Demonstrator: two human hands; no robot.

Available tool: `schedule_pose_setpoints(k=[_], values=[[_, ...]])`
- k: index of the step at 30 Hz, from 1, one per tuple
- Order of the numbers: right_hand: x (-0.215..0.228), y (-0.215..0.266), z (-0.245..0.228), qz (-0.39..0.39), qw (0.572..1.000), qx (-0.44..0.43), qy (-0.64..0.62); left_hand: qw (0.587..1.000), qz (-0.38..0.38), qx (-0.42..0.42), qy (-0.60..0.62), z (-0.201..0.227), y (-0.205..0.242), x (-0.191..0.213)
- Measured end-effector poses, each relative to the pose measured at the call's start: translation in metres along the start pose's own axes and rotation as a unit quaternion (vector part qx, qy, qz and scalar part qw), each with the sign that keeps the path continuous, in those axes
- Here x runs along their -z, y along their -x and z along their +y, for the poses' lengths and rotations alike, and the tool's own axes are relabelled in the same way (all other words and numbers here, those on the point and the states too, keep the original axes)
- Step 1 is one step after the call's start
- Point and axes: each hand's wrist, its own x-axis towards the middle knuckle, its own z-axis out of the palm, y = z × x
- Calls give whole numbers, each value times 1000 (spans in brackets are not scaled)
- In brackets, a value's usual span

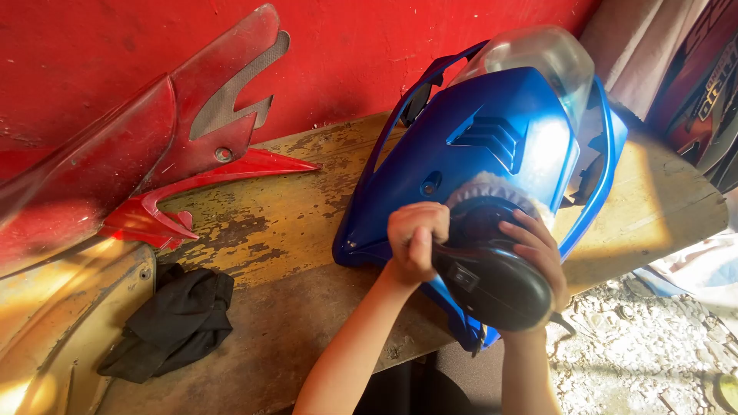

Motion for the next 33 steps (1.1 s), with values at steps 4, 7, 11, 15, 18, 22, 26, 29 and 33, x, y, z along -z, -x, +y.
schedule_pose_setpoints(k=[4,7,11,15,18,22,26,29,33], values=[[4,8,4,9,999,-34,0,1000,-16,16,7,0,2,-4],[-6,4,7,24,999,-28,9,1000,-23,7,3,-4,-2,1],[-17,11,10,14,999,-37,-21,1000,2,6,-25,-1,3,15],[-17,15,-10,3,996,-76,-55,996,-37,39,-73,21,1,13],[-10,19,-12,-23,995,-88,35,990,-91,68,-89,32,-1,7],[-26,28,-6,-13,993,-97,65,992,-79,48,-88,32,-3,12],[-31,26,-13,-4,996,-91,-10,987,-40,45,-151,31,8,22],[-25,37,-18,-13,995,-102,-9,988,-36,62,-139,36,13,18],[-29,44,-21,15,995,-94,9,990,-60,66,-105,39,15,14]])
